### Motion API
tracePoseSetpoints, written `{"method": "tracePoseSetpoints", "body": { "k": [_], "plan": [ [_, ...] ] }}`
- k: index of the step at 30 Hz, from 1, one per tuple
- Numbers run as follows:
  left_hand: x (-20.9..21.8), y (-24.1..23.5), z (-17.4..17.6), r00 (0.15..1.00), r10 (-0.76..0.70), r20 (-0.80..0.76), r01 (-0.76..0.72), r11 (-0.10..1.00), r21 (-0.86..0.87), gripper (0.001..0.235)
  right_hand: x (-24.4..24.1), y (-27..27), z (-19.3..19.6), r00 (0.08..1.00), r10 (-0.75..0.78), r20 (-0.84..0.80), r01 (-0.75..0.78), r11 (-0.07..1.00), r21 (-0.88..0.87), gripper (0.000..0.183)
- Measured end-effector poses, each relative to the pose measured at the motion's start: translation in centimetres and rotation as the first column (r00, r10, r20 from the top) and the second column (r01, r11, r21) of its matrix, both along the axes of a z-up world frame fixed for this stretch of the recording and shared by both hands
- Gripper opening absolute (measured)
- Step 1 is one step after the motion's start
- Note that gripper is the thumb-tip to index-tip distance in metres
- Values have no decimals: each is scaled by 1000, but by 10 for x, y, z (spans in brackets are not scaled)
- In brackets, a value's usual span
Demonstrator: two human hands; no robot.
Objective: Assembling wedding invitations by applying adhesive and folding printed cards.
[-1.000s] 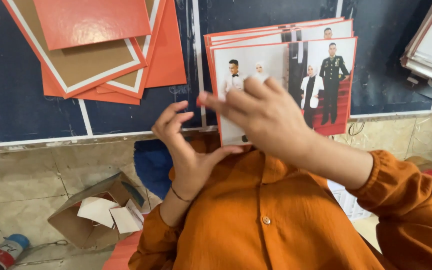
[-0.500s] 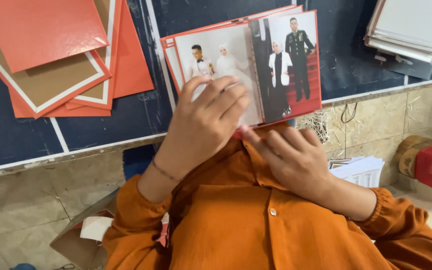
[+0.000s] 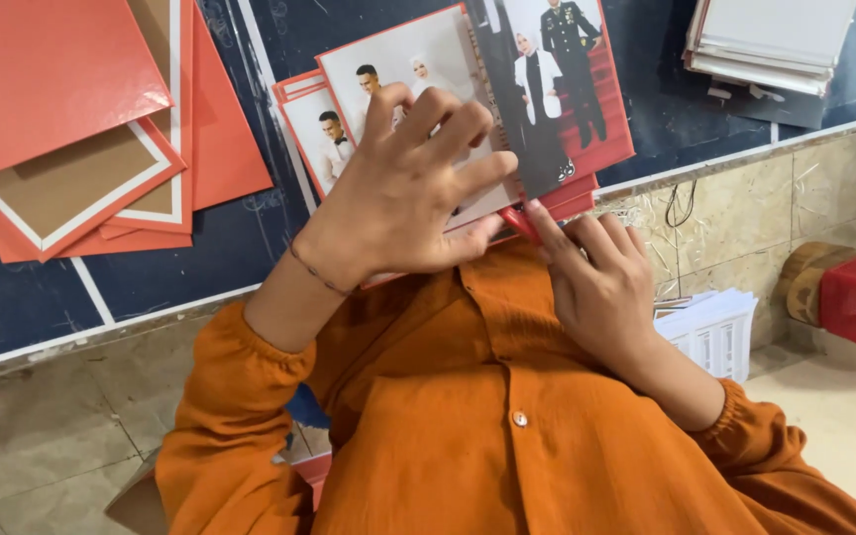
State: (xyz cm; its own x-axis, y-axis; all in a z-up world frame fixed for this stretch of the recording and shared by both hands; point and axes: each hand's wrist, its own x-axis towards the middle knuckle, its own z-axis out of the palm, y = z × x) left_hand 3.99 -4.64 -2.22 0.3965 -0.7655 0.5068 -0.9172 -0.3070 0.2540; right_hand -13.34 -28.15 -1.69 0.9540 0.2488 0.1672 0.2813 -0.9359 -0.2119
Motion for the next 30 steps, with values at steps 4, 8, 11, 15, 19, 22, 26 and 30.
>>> {"method": "tracePoseSetpoints", "body": {
  "k": [4, 8, 11, 15, 19, 22, 26, 30],
  "plan": [
    [-1, -3, -4, 998, 1, -70, 4, 997, 79, 76, 0, -1, -1, 999, -48, -9, 49, 999, 18, 47],
    [-1, -2, -3, 998, 20, -53, -13, 993, 119, 73, 2, -3, -1, 993, -75, -89, 88, 986, 145, 46],
    [0, -4, -4, 997, 34, -70, -26, 994, 104, 72, 3, -8, -5, 973, -110, -202, 172, 932, 319, 44],
    [1, -11, -4, 997, 62, -43, -56, 991, 123, 71, 6, -14, 2, 951, -137, -277, 244, 883, 402, 45],
    [-7, -15, 3, 995, 95, -39, -90, 990, 105, 72, 15, -18, 12, 958, -202, -204, 269, 881, 389, 40],
    [-22, -4, 15, 982, 109, -152, -105, 994, 30, 65, 20, -31, 9, 953, -293, -75, 301, 896, 325, 46],
    [-66, 32, 6, 858, 388, -336, -464, 867, -183, 56, 33, -43, 5, 910, -380, 168, 368, 924, 101, 38],
    [-98, 40, -4, 650, 661, -375, -700, 713, 43, 53, 45, 0, 5, 935, -276, 223, 302, 949, -89, 44]
  ]
}}
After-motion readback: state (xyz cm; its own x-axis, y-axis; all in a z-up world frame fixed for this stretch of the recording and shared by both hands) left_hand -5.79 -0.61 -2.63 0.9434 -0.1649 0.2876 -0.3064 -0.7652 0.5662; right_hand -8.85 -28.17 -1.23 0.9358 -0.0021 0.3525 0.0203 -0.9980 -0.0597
